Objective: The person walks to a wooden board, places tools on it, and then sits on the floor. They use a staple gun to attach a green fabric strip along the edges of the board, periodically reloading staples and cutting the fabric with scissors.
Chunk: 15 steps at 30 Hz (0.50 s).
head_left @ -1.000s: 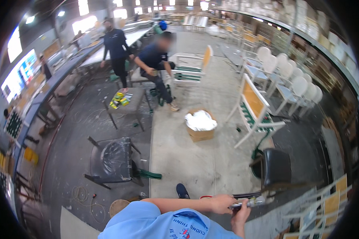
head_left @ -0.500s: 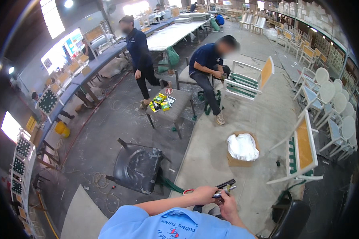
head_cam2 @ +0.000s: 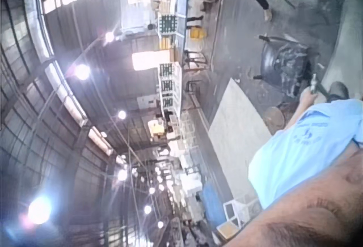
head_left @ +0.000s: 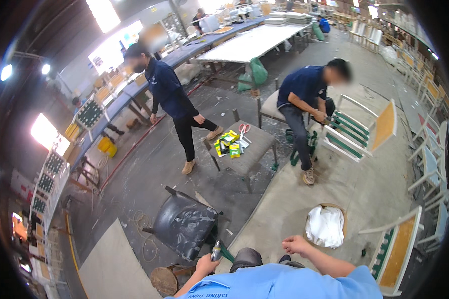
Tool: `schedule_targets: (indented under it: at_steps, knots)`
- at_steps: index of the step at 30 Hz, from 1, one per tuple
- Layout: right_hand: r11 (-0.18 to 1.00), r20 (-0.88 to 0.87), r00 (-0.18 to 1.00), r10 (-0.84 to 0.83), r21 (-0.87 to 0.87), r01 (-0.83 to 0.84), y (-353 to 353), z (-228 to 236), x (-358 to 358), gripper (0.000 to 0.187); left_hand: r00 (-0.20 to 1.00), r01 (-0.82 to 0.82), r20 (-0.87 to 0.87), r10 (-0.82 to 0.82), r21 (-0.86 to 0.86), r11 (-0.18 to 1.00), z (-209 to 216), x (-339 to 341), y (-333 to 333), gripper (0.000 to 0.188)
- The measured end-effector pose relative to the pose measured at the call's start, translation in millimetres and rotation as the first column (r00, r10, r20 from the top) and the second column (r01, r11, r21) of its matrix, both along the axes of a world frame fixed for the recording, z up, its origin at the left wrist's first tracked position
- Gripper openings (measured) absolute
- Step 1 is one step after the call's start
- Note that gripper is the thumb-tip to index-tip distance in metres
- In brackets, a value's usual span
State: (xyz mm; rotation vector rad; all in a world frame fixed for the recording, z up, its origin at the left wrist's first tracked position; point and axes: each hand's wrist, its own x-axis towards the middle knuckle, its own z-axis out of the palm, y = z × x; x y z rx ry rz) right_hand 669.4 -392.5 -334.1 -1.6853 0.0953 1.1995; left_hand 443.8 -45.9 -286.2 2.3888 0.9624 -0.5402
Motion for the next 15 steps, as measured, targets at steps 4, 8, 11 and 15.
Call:
schedule_targets:
  at_steps: [4,8,11,15]
  knots:
    - [0.997,0.073,0.997,0.035,-0.073,-0.029,34.9,-40.9,106.6,0.039,0.961,-0.276,-0.027,0.275,-0.057,0.960,-22.3,-25.2,12.5,0.049]
    - [0.950,0.103,0.951,-0.290,-0.089,0.300,64.5,-89.0,196.1,0.019,0.887,-0.462,-0.067,0.457,-0.151,0.874,-43.5,-28.1,23.7,0.049]
    - [0.862,-0.009,0.888,-0.460,-0.243,0.444,91.9,-123.8,205.6,0.015,0.813,-0.580,-0.082,0.576,-0.189,0.792,-48.2,-30.9,34.6,0.048]
    - [0.917,-0.069,0.987,-0.142,-0.384,0.105,146.2,-150.8,220.0,0.020,0.756,-0.645,-0.074,0.650,-0.249,0.722,-51.9,-5.4,49.9,0.048]
